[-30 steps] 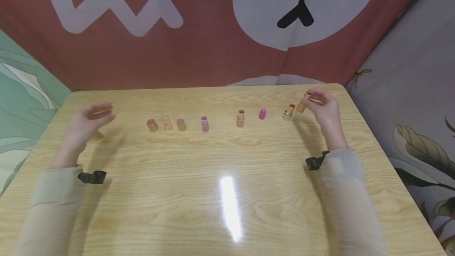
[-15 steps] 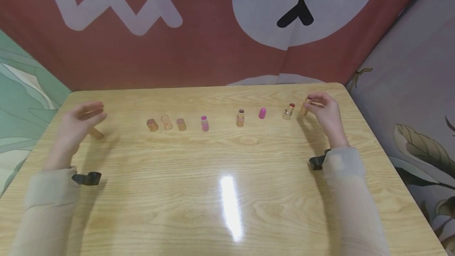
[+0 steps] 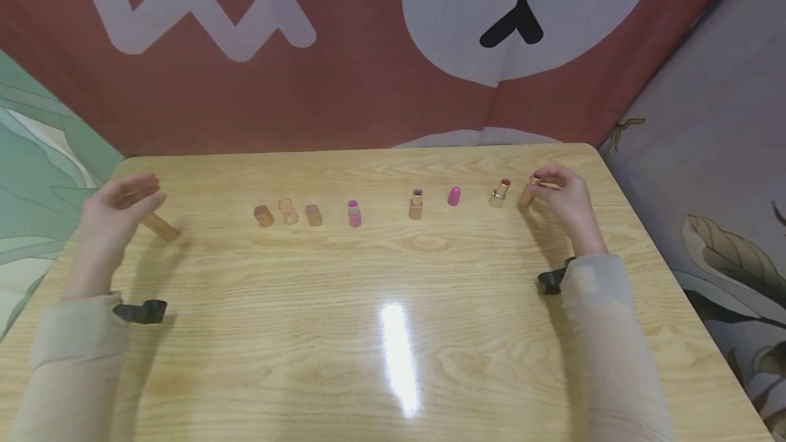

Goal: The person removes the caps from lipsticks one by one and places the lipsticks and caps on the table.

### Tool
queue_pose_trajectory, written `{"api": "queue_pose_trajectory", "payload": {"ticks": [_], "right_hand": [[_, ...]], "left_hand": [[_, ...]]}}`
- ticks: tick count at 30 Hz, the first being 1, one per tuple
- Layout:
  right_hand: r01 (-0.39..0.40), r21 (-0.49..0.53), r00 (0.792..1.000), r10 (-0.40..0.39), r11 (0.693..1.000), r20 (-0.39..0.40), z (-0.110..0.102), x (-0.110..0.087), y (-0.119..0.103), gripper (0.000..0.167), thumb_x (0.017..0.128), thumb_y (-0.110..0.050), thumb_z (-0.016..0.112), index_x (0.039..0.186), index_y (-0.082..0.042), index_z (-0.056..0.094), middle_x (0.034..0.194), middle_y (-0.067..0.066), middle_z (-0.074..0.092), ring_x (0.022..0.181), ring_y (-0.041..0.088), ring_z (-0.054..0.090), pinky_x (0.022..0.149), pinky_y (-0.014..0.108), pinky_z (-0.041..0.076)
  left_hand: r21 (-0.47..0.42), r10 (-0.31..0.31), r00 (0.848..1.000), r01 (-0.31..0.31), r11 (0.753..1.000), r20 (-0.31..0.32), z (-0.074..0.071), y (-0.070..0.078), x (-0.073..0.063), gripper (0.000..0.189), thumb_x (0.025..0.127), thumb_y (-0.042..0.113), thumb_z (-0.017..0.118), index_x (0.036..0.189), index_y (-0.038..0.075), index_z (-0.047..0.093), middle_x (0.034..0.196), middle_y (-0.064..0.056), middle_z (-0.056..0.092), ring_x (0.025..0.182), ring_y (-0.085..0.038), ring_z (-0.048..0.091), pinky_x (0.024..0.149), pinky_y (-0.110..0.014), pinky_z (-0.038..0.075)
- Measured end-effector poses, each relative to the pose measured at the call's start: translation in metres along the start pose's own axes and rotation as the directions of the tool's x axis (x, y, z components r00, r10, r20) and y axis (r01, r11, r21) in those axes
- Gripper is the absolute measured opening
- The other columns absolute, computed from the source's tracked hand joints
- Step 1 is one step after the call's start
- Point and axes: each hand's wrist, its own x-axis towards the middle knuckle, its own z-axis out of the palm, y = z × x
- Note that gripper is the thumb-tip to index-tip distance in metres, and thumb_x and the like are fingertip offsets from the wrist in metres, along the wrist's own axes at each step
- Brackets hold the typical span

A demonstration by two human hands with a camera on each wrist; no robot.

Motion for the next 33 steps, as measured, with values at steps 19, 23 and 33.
{"api": "queue_pose_trajectory", "payload": {"ticks": [19, 23, 33], "right_hand": [[-0.086, -0.134, 0.994, 0.093, 0.987, 0.051, 0.0, 0.001, 0.005, 0.016, 0.093, -0.028, 0.062, 0.104, -0.029, 0.052, 0.093, -0.031, 0.047, 0.092, -0.01, 0.039, 0.085, 0.023, 0.032], [-0.086, -0.136, 0.994, 0.094, 0.987, 0.057, -0.001, 0.001, 0.006, 0.016, 0.093, -0.028, 0.062, 0.104, -0.03, 0.051, 0.092, -0.031, 0.047, 0.092, -0.011, 0.038, 0.087, 0.025, 0.031], [-0.052, -0.103, 0.997, 0.057, 0.993, 0.051, -0.001, 0.004, 0.011, 0.016, 0.092, -0.02, 0.063, 0.104, -0.021, 0.053, 0.085, -0.036, 0.051, 0.089, -0.011, 0.043, 0.071, 0.004, 0.039]], "left_hand": [[-0.221, -0.049, 0.991, 0.02, 0.975, -0.126, -0.02, -0.008, -0.003, 0.025, 0.086, 0.003, 0.067, 0.102, 0.022, 0.066, 0.093, 0.016, 0.065, 0.085, 0.007, 0.061, 0.069, -0.002, 0.048], [-0.249, -0.063, 0.986, 0.023, 0.968, -0.153, -0.023, -0.011, -0.003, 0.025, 0.085, 0.001, 0.067, 0.099, 0.021, 0.066, 0.09, 0.016, 0.066, 0.082, 0.007, 0.062, 0.069, -0.002, 0.048], [-0.263, -0.078, 0.98, 0.028, 0.964, -0.184, -0.028, -0.017, -0.002, 0.025, 0.084, -0.001, 0.068, 0.098, 0.02, 0.067, 0.087, 0.016, 0.067, 0.08, 0.005, 0.062, 0.067, -0.002, 0.048]]}}
